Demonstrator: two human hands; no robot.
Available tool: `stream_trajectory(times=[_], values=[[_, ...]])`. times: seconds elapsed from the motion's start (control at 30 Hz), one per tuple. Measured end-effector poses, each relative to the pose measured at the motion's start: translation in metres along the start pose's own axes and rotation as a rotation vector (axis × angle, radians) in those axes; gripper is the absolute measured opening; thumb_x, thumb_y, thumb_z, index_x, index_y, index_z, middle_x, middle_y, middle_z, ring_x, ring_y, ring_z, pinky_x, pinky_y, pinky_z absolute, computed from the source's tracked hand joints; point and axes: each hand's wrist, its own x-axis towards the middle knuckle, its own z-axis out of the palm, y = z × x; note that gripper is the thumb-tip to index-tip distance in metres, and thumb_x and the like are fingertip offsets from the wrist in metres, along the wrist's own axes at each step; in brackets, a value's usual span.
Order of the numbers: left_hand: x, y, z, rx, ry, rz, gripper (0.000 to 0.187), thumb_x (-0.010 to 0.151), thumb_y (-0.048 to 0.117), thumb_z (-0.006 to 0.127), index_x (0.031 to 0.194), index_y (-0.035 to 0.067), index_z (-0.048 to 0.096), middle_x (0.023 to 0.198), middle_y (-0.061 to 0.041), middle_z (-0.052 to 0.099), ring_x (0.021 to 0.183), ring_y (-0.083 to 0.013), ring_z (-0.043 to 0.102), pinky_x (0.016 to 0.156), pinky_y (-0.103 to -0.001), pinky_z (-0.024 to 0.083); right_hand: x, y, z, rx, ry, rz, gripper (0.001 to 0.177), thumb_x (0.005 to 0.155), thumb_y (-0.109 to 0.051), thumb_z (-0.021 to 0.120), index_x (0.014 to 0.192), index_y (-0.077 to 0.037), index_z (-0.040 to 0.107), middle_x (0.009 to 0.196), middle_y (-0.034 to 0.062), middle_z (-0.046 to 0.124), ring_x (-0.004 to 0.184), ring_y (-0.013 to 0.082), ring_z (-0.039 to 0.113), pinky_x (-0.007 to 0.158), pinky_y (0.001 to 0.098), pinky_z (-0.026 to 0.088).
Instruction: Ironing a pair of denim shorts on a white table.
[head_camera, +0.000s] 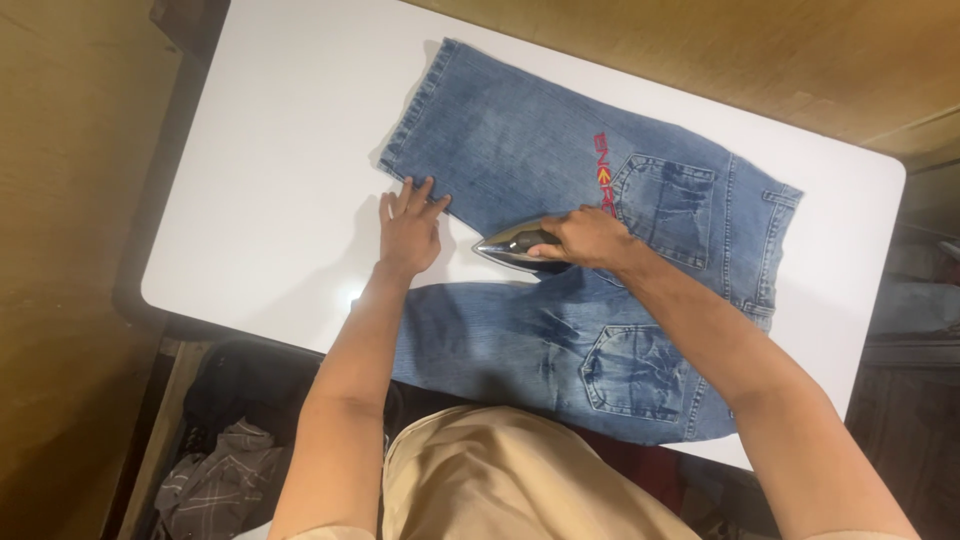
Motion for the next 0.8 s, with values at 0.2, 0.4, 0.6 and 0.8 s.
stream_trajectory(times=[0.2, 0.4, 0.6, 0.8], values=[[-0.015, -0.04, -0.005, -0.075, 0.153, -0.076, 0.057, 0.095, 0.015, 0.057, 0.151, 0.017, 0.052, 0.169, -0.009, 0.027, 0.158, -0.0346, 0.015, 0.123, -0.063, 0.009, 0.046, -0.027, -0.009, 0.03, 0.002, -0.038, 0.073, 0.091, -0.073, 0.05, 0.118, -0.009, 0.071, 0.081, 0.0188, 0.074, 0.08, 0.0397, 0.073, 0.084, 0.0525, 0.057], [-0.026, -0.086, 0.002, -0.14, 0.121, -0.317, 0.07, 0.101, 0.029, 0.049, 0.162, 0.003, 0.025, 0.173, -0.012, 0.01, 0.159, -0.0346, 0.003, 0.123, -0.064, 0.001, 0.103, -0.045, -0.013, 0.023, -0.033, -0.048, 0.073, 0.092, -0.073, 0.047, 0.117, -0.009, 0.072, 0.08, 0.0172, 0.075, 0.079, 0.0351, 0.075, 0.088, 0.0533, 0.057], [-0.033, -0.072, -0.015, -0.122, 0.036, -0.381, 0.074, 0.101, 0.037, 0.036, 0.162, 0.0, 0.018, 0.173, -0.015, 0.005, 0.159, -0.0335, -0.004, 0.124, -0.06, -0.006, 0.152, -0.064, -0.022, -0.009, -0.012, -0.081, 0.076, 0.092, -0.074, 0.047, 0.118, -0.007, 0.071, 0.082, 0.0178, 0.076, 0.081, 0.034, 0.075, 0.09, 0.0539, 0.055], [-0.031, -0.073, -0.018, -0.157, 0.015, -0.371, 0.075, 0.098, 0.035, 0.036, 0.161, -0.002, 0.018, 0.172, -0.017, 0.004, 0.158, -0.0354, -0.006, 0.123, -0.06, -0.008, 0.179, -0.087, -0.034, -0.011, -0.032, -0.023, 0.077, 0.093, -0.076, 0.044, 0.119, -0.008, 0.071, 0.084, 0.0177, 0.076, 0.084, 0.0329, 0.074, 0.096, 0.0546, 0.053]])
